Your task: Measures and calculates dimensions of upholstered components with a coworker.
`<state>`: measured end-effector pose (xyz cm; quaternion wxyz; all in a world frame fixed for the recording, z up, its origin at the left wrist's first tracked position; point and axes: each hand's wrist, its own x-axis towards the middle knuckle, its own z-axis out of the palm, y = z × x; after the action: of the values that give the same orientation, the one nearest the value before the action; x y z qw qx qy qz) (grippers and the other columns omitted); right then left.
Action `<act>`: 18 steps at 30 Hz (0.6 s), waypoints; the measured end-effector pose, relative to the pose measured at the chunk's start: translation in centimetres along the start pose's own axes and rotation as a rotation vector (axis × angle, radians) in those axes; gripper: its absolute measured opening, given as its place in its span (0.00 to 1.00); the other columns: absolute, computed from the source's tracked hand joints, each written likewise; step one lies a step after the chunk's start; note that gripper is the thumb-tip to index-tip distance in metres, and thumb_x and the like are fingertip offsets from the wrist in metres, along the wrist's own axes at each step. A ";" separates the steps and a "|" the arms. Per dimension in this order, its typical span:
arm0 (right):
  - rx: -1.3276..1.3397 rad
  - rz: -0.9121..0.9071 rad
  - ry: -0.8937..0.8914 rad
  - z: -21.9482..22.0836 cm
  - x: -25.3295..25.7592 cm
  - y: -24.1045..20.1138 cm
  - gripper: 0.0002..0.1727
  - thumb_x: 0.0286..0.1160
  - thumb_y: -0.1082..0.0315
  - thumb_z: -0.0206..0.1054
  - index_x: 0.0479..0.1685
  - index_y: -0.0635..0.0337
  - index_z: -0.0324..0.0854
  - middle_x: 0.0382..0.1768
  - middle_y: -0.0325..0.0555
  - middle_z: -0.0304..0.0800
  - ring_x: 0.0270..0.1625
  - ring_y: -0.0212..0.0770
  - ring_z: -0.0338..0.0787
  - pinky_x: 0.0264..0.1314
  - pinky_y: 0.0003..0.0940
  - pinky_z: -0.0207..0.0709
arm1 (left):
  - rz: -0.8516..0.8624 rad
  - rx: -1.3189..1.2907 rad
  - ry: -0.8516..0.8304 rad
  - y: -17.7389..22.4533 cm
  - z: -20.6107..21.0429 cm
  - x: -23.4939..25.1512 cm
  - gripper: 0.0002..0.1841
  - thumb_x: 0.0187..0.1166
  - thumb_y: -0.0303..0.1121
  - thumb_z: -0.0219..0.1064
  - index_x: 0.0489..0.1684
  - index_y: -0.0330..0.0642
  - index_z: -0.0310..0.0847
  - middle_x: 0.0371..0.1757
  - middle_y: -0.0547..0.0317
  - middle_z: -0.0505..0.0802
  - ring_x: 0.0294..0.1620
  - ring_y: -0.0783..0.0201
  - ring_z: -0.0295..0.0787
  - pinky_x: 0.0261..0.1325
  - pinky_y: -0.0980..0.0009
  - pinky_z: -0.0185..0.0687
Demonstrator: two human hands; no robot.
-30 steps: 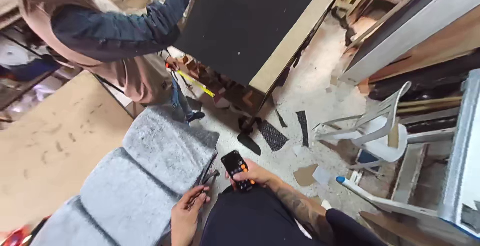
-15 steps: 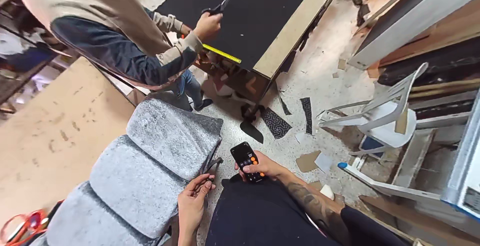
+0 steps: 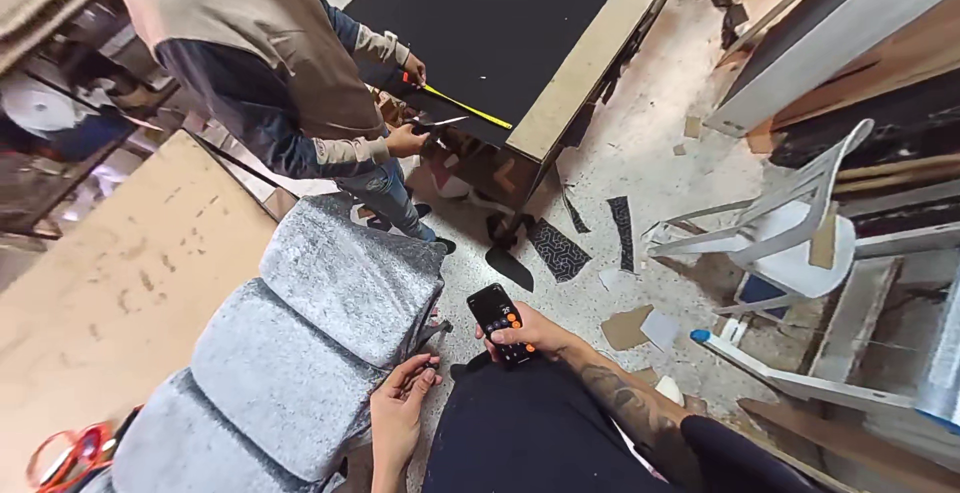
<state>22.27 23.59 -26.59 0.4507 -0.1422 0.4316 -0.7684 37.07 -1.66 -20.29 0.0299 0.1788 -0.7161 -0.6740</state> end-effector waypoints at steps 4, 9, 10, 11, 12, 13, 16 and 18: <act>0.008 0.019 0.006 -0.3 0.2 0.3 0.28 0.71 0.57 0.79 0.64 0.63 0.78 0.48 0.55 0.93 0.39 0.48 0.95 0.47 0.46 0.93 | -0.020 0.008 0.000 -0.1 0.1 -0.4 0.15 0.78 0.24 0.71 0.60 0.28 0.87 0.52 0.43 0.97 0.44 0.52 0.98 0.53 0.62 0.96; 0.010 0.033 -0.032 -0.4 0.6 0.7 0.27 0.72 0.58 0.78 0.66 0.62 0.79 0.48 0.55 0.94 0.39 0.48 0.95 0.47 0.46 0.93 | -0.026 0.005 0.017 -0.1 0.1 -0.5 0.15 0.78 0.24 0.71 0.61 0.28 0.87 0.52 0.42 0.97 0.44 0.52 0.98 0.54 0.62 0.96; 0.011 0.032 -0.037 -0.3 0.6 0.8 0.27 0.72 0.58 0.78 0.65 0.62 0.79 0.47 0.55 0.94 0.39 0.48 0.95 0.47 0.45 0.93 | -0.025 0.006 0.023 -0.1 0.1 -0.6 0.15 0.78 0.24 0.71 0.60 0.28 0.87 0.51 0.42 0.97 0.44 0.52 0.98 0.54 0.62 0.96; 0.013 0.037 -0.040 -0.3 0.7 0.8 0.27 0.72 0.58 0.78 0.65 0.62 0.79 0.47 0.55 0.94 0.39 0.48 0.95 0.47 0.45 0.93 | -0.026 0.007 0.027 -0.1 0.1 -0.6 0.15 0.78 0.24 0.71 0.60 0.28 0.87 0.51 0.42 0.97 0.44 0.52 0.98 0.54 0.62 0.96; 0.013 0.043 -0.042 -0.2 0.6 0.9 0.27 0.71 0.58 0.79 0.65 0.61 0.79 0.47 0.55 0.94 0.39 0.48 0.96 0.47 0.46 0.93 | -0.028 0.006 0.031 -0.2 0.1 -0.6 0.15 0.78 0.24 0.71 0.60 0.28 0.87 0.51 0.42 0.97 0.44 0.52 0.98 0.54 0.62 0.96; 0.014 0.050 -0.041 -0.3 0.6 1.0 0.27 0.71 0.58 0.79 0.66 0.61 0.79 0.47 0.55 0.94 0.39 0.48 0.96 0.47 0.45 0.93 | -0.034 0.007 0.033 -0.1 0.1 -0.7 0.15 0.78 0.24 0.71 0.60 0.28 0.87 0.51 0.42 0.97 0.44 0.52 0.98 0.54 0.62 0.96; 0.016 0.053 -0.044 -0.5 0.5 1.0 0.27 0.72 0.58 0.78 0.65 0.61 0.79 0.47 0.55 0.94 0.39 0.48 0.96 0.47 0.45 0.93 | -0.057 0.007 0.043 0.0 0.3 -0.6 0.14 0.78 0.23 0.71 0.60 0.28 0.87 0.51 0.42 0.97 0.43 0.52 0.98 0.53 0.61 0.96; 0.012 0.050 -0.044 -0.6 0.5 0.9 0.26 0.72 0.58 0.78 0.64 0.62 0.79 0.45 0.55 0.94 0.38 0.48 0.96 0.47 0.45 0.93 | -0.068 0.009 0.043 0.0 0.5 -0.6 0.15 0.78 0.23 0.71 0.60 0.27 0.87 0.51 0.42 0.97 0.43 0.52 0.98 0.53 0.61 0.96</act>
<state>22.16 23.28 -27.75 0.4800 -0.1454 0.4202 -0.7562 37.51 -1.03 -20.20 0.0215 0.2174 -0.7119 -0.6674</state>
